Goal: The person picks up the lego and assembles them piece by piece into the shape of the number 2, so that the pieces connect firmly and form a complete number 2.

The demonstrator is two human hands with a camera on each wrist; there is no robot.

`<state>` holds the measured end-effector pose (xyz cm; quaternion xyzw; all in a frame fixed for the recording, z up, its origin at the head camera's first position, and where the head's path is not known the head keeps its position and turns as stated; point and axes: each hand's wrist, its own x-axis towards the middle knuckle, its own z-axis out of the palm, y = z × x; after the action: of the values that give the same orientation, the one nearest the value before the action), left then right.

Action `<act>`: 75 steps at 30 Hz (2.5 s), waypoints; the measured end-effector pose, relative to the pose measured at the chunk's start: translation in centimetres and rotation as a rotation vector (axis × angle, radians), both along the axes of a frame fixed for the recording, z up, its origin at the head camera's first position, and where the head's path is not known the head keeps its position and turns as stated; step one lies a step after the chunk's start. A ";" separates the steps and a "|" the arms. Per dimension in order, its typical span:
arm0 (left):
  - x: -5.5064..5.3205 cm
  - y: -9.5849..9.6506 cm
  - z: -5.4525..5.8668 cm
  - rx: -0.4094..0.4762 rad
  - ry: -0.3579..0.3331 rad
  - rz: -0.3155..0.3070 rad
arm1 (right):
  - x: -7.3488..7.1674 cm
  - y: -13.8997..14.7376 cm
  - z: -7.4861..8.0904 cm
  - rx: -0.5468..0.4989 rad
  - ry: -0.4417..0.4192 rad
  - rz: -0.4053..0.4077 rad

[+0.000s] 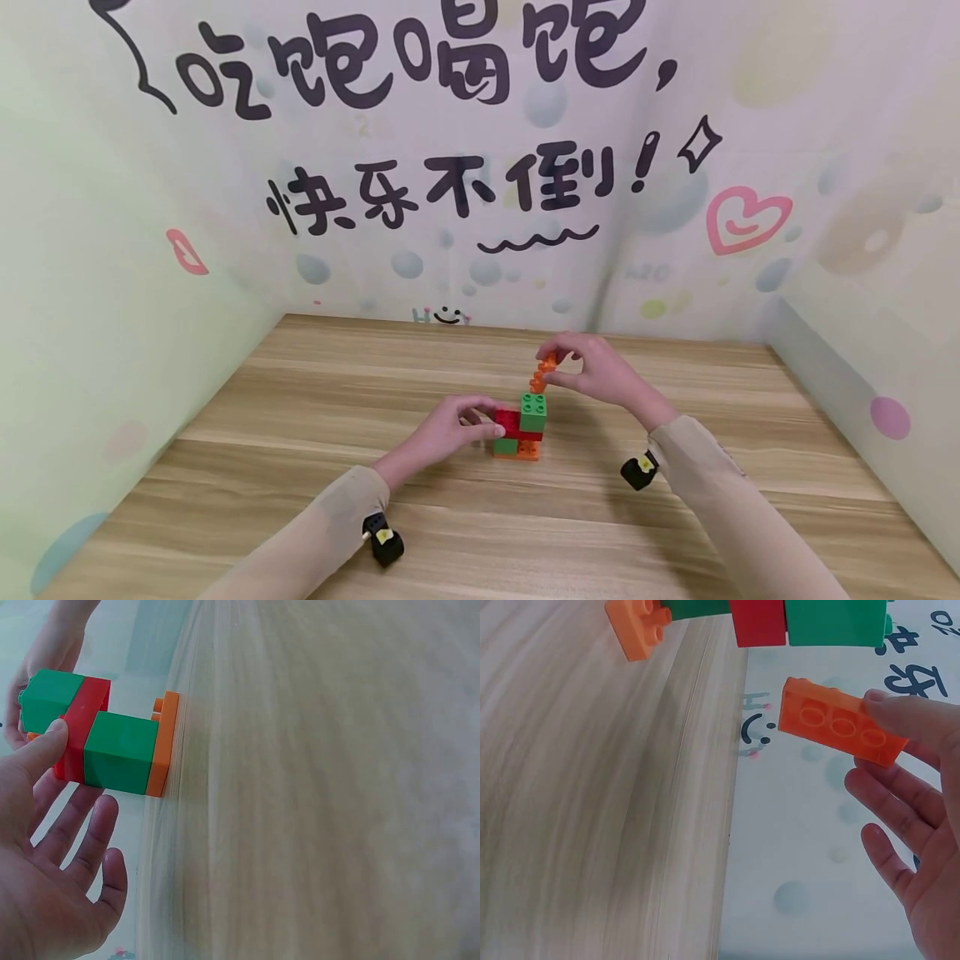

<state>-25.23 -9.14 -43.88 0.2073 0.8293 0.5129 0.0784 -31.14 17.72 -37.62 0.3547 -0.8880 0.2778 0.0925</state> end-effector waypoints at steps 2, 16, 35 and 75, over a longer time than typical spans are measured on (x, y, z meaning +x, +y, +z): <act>0.0 0.0 0.0 -0.002 -0.001 0.000 | 0.1 0.0 0.1 -0.010 -0.006 -0.007; -0.1 0.0 0.0 0.004 -0.019 -0.005 | 1.1 -0.3 0.3 -0.152 0.045 -0.054; -0.1 -0.1 -0.1 -0.002 -0.001 -0.019 | 3.4 -1.6 0.0 -0.286 -0.024 -0.031; -0.1 0.1 0.0 -0.022 -0.016 0.009 | 6.3 -2.0 -2.7 -0.380 -0.130 -0.045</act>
<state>-25.32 -9.07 -43.91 0.1985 0.8351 0.5059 0.0853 -24.89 15.72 -40.32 0.2924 -0.8312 0.4607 0.1066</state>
